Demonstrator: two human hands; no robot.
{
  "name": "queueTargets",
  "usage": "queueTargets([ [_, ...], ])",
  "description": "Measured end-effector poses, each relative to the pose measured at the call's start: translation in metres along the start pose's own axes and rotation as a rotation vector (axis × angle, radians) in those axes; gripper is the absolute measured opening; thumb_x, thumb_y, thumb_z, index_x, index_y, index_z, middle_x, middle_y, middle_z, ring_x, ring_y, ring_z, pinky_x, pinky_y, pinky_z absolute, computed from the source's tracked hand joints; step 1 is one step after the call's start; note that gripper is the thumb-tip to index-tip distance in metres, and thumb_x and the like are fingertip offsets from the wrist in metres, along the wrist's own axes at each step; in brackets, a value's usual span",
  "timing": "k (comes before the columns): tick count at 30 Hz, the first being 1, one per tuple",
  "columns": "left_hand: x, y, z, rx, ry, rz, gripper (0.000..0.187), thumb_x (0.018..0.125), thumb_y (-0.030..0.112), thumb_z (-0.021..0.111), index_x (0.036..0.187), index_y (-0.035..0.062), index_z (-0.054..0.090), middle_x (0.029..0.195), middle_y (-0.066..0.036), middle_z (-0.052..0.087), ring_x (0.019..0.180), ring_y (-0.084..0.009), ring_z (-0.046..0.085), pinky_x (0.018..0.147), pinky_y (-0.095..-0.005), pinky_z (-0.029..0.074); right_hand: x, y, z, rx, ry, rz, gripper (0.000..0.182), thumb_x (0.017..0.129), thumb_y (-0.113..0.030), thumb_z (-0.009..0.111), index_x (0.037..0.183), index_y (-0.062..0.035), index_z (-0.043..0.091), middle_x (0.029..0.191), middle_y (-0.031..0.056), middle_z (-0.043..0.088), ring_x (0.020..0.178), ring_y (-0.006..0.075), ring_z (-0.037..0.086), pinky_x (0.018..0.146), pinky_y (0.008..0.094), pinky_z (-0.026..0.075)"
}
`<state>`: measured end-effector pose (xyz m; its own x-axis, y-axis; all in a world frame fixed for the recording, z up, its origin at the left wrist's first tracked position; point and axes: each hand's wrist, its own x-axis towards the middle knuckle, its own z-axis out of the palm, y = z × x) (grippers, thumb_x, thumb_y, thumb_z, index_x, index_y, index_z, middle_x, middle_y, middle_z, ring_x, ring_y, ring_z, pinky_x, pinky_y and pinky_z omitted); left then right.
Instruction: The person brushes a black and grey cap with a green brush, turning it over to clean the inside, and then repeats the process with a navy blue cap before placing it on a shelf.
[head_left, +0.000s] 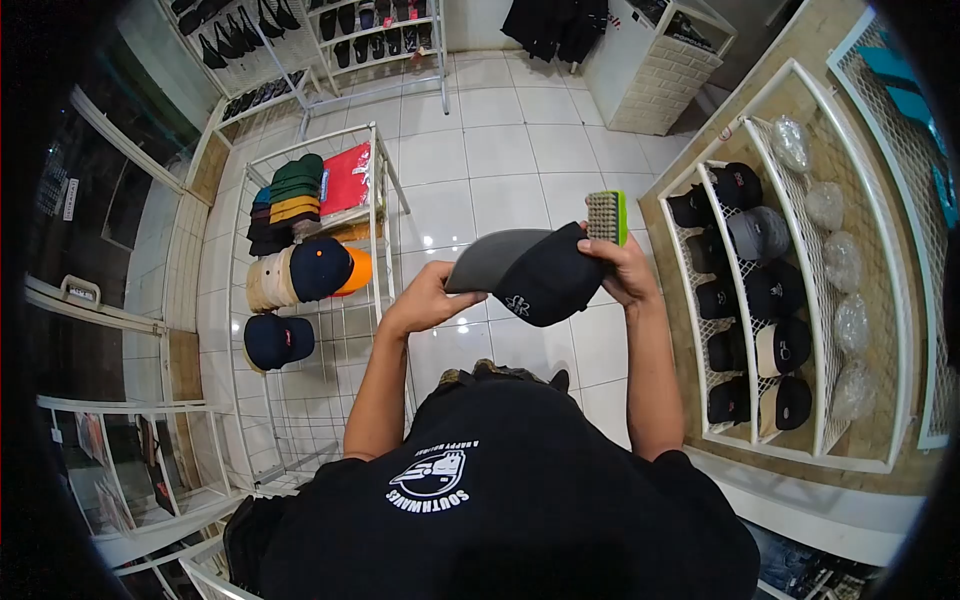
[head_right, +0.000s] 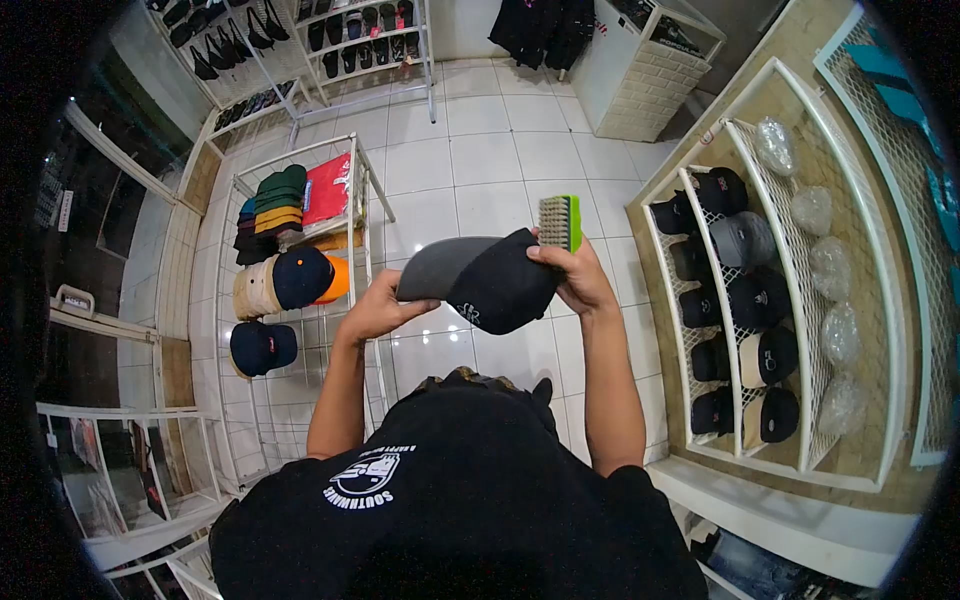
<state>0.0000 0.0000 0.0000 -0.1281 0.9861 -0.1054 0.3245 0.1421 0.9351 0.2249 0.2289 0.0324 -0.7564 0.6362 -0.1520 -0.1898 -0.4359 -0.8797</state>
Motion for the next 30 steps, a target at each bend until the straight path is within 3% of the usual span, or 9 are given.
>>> queueTargets([
  [2,-0.001,0.014,0.007,-0.181,-0.054,-0.03,0.04,0.095,0.026,0.071,0.123,-0.002,0.066,0.109,-0.009,0.071,0.102,-0.0113,0.061,0.09,-0.0267,0.048,0.003,-0.004,0.003,-0.151,-0.006,0.067,0.062,0.074,0.001,0.076,0.131,0.0028,0.051,0.113,0.0097,0.062,0.104,0.0205,0.062,0.096,0.0321,0.05],
  [9,-0.009,0.016,0.023,-0.75,-0.023,-0.066,0.068,0.085,0.015,0.061,0.149,-0.0013,0.045,0.137,-0.015,0.058,0.121,-0.0178,0.057,0.103,-0.0293,0.044,0.006,0.004,0.021,-0.154,-0.041,-0.002,0.061,0.074,0.0,0.077,0.129,0.0023,0.052,0.111,0.0095,0.063,0.101,0.0188,0.062,0.092,0.0313,0.051],
  [13,-0.007,0.006,0.034,-1.101,0.049,-0.08,0.052,0.081,0.011,0.062,0.13,-0.0055,0.057,0.107,-0.013,0.068,0.088,-0.0217,0.068,0.081,-0.0332,0.056,0.006,0.005,0.027,-0.355,0.019,-0.12,0.064,0.078,-0.01,0.08,0.134,0.0007,0.051,0.11,0.0118,0.063,0.099,0.0209,0.064,0.09,0.0331,0.053],
  [14,0.001,-0.066,0.04,-1.077,0.103,-0.187,0.05,0.082,0.011,0.062,0.13,-0.0051,0.057,0.107,-0.013,0.068,0.086,-0.0213,0.069,0.079,-0.0329,0.057,0.004,0.003,0.033,-0.628,0.087,-0.338,0.064,0.08,-0.016,0.081,0.135,-0.0003,0.052,0.11,0.0133,0.064,0.098,0.0238,0.066,0.089,0.0352,0.053],
  [16,0.005,-0.059,0.039,-1.046,0.157,-0.294,0.049,0.083,0.01,0.061,0.129,-0.0047,0.058,0.106,-0.012,0.069,0.083,-0.0209,0.069,0.076,-0.0326,0.057,0.002,0.0,0.037,-1.05,0.151,-0.747,0.065,0.083,-0.03,0.081,0.137,-0.0058,0.056,0.112,0.0167,0.064,0.101,0.0331,0.067,0.09,0.0411,0.053],
  [19,0.007,-0.018,0.041,-0.984,0.164,-0.3,0.046,0.098,0.029,0.06,0.131,-0.0041,0.057,0.112,-0.013,0.069,0.089,-0.0196,0.071,0.08,-0.0324,0.058,-0.016,-0.009,0.054,-1.093,-0.102,-0.694,0.063,0.077,-0.024,0.083,0.136,-0.0129,0.062,0.113,0.0159,0.064,0.103,0.0354,0.065,0.093,0.0419,0.052],
  [21,0.011,0.001,0.039,-1.117,-0.095,-0.109,0.075,0.103,0.063,0.039,0.14,-0.0018,0.049,0.127,-0.014,0.064,0.106,-0.02,0.069,0.093,-0.0338,0.057,-0.018,-0.008,0.062,-1.205,-0.345,-0.676,0.067,0.07,-0.019,0.083,0.135,-0.0203,0.065,0.114,0.0146,0.063,0.107,0.033,0.062,0.097,0.0427,0.049],
  [22,0.011,0.027,0.041,-0.997,0.022,-0.168,0.093,0.095,0.076,0.027,0.14,-0.0026,0.05,0.127,-0.014,0.063,0.109,-0.0197,0.068,0.094,-0.0328,0.057,-0.019,-0.002,0.068,-1.223,-0.412,-0.688,0.069,0.067,-0.014,0.082,0.134,-0.0218,0.066,0.114,0.0127,0.063,0.107,0.0317,0.06,0.099,0.0441,0.047],
  [30,0.009,0.017,0.037,-0.883,0.091,-0.294,0.1,0.093,0.08,0.026,0.144,-0.0031,0.046,0.133,-0.016,0.061,0.115,-0.0216,0.066,0.096,-0.0341,0.056,-0.004,0.01,0.052,-1.251,-0.382,-0.635,0.068,0.066,-0.002,0.077,0.131,-0.0224,0.069,0.12,0.0095,0.063,0.113,0.0303,0.057,0.103,0.0419,0.045],
])
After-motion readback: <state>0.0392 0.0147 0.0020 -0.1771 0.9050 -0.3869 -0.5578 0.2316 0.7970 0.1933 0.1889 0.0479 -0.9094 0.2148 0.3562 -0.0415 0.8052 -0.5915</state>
